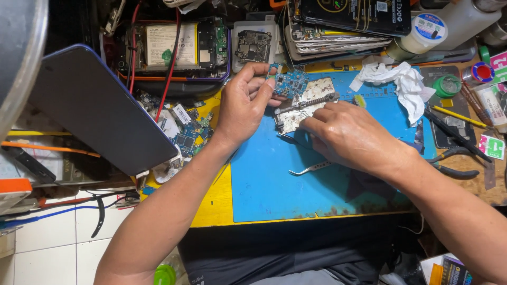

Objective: A person is repairing a mobile phone circuit board by inspecting it and using tweezers to manipulate small components.

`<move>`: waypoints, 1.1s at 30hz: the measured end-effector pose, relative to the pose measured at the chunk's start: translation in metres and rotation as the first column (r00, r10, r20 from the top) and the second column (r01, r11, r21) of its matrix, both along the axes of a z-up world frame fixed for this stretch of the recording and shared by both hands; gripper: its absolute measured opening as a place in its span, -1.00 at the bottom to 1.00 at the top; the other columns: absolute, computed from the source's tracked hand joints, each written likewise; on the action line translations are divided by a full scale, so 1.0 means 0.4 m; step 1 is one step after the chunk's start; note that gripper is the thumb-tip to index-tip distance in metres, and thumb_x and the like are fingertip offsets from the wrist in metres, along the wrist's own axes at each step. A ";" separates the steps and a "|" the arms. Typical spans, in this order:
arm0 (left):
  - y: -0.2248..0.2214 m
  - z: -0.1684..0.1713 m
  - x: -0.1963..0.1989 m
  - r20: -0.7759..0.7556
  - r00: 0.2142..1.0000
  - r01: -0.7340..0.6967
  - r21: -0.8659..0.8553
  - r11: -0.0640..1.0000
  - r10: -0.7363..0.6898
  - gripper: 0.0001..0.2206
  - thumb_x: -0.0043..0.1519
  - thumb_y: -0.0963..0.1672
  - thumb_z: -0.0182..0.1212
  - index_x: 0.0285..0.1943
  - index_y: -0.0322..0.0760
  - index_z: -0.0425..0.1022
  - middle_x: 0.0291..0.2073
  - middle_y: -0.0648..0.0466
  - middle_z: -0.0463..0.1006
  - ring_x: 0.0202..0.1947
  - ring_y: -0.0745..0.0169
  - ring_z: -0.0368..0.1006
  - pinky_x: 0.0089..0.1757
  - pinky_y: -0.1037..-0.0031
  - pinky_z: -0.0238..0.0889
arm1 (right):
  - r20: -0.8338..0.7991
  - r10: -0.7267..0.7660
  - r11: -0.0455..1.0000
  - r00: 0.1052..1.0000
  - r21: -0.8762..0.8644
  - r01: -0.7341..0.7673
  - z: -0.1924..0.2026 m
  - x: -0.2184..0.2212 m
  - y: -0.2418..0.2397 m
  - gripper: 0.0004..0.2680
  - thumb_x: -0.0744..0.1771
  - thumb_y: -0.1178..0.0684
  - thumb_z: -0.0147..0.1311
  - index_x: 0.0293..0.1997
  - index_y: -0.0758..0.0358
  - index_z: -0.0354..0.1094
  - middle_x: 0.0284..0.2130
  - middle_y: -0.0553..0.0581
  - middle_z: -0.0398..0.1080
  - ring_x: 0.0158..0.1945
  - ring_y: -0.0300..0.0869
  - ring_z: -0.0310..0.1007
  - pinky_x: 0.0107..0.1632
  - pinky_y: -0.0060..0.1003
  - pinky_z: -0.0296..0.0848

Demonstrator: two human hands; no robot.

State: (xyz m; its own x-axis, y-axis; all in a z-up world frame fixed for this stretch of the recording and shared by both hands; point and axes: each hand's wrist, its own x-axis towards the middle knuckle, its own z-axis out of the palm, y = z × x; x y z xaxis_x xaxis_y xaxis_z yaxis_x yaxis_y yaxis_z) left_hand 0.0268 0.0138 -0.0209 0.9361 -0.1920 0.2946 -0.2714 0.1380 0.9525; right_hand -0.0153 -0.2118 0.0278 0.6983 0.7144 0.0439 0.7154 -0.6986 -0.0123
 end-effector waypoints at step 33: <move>0.007 0.007 -0.002 -0.019 1.000 -0.002 0.015 1.000 0.002 -0.77 0.40 -0.21 0.00 0.18 -0.51 0.33 -0.15 -0.36 0.60 -0.20 -0.11 0.66 -0.18 0.31 0.63 | 0.005 0.034 0.940 0.999 0.340 -0.034 -0.027 -0.010 -0.023 -0.85 0.23 0.16 0.33 -0.20 0.16 0.47 -0.45 0.13 0.50 -0.36 0.06 0.57 -0.26 -0.14 0.49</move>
